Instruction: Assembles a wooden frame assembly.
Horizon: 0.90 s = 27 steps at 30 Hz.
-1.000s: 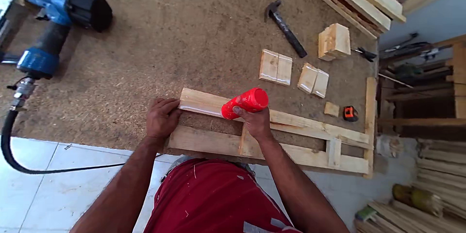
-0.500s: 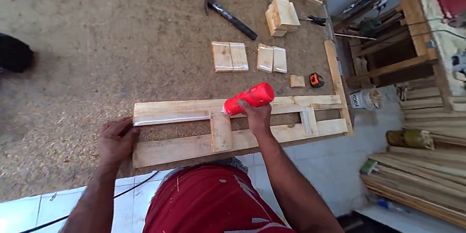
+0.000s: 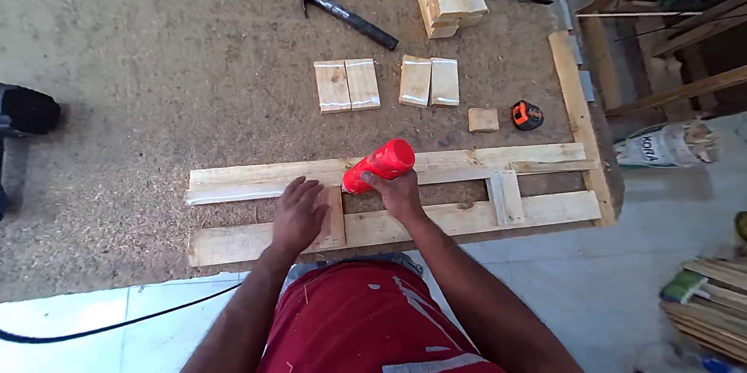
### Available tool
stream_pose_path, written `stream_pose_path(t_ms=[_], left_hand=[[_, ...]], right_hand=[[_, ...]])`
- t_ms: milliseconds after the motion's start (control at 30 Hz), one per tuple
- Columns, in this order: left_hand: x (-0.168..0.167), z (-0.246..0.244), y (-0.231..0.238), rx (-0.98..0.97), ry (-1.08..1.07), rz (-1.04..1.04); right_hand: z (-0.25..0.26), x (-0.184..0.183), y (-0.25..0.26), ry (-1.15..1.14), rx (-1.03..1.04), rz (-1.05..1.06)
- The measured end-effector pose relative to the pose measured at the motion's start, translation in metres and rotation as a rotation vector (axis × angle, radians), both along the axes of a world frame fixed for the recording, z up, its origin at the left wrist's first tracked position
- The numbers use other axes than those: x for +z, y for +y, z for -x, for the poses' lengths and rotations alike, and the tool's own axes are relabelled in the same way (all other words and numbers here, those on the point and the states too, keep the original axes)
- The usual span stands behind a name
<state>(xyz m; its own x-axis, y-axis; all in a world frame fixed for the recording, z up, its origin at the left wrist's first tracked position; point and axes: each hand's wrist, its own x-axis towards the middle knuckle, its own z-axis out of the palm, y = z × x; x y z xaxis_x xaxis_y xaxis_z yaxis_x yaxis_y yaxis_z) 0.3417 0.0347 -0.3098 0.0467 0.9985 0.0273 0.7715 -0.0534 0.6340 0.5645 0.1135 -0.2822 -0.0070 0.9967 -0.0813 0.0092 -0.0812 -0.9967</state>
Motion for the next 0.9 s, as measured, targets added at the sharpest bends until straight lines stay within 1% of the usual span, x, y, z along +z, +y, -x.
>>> stream_pose_path(t_ms=[67, 133, 233, 333, 500, 600, 767, 900], left_hand=[[-0.009, -0.027, 0.012, 0.0, 0.063, 0.045], [-0.015, -0.044, 0.021, 0.016, 0.147, 0.062], [-0.018, -0.061, 0.027, 0.064, 0.238, 0.066], [-0.022, -0.072, 0.027, 0.115, 0.262, 0.082], [-0.025, -0.079, 0.024, 0.156, 0.265, 0.082], [-0.026, -0.077, 0.025, 0.145, 0.26, 0.076], [-0.026, -0.075, 0.026, 0.133, 0.232, 0.048], [-0.022, -0.078, 0.028, 0.138, 0.224, 0.031]], right_hand=[[-0.008, 0.001, 0.003, -0.005, 0.038, 0.001], [-0.02, 0.001, 0.007, -0.022, 0.082, -0.02], [-0.048, 0.001, 0.012, -0.045, 0.125, -0.06], [-0.081, 0.002, 0.015, -0.047, 0.109, -0.087], [-0.138, 0.008, 0.018, -0.151, 0.019, -0.111], [-0.171, 0.008, 0.02, -0.214, -0.079, -0.118], [-0.219, 0.008, 0.027, -0.213, -0.247, -0.147], [-0.253, 0.01, 0.028, -0.239, -0.332, -0.155]])
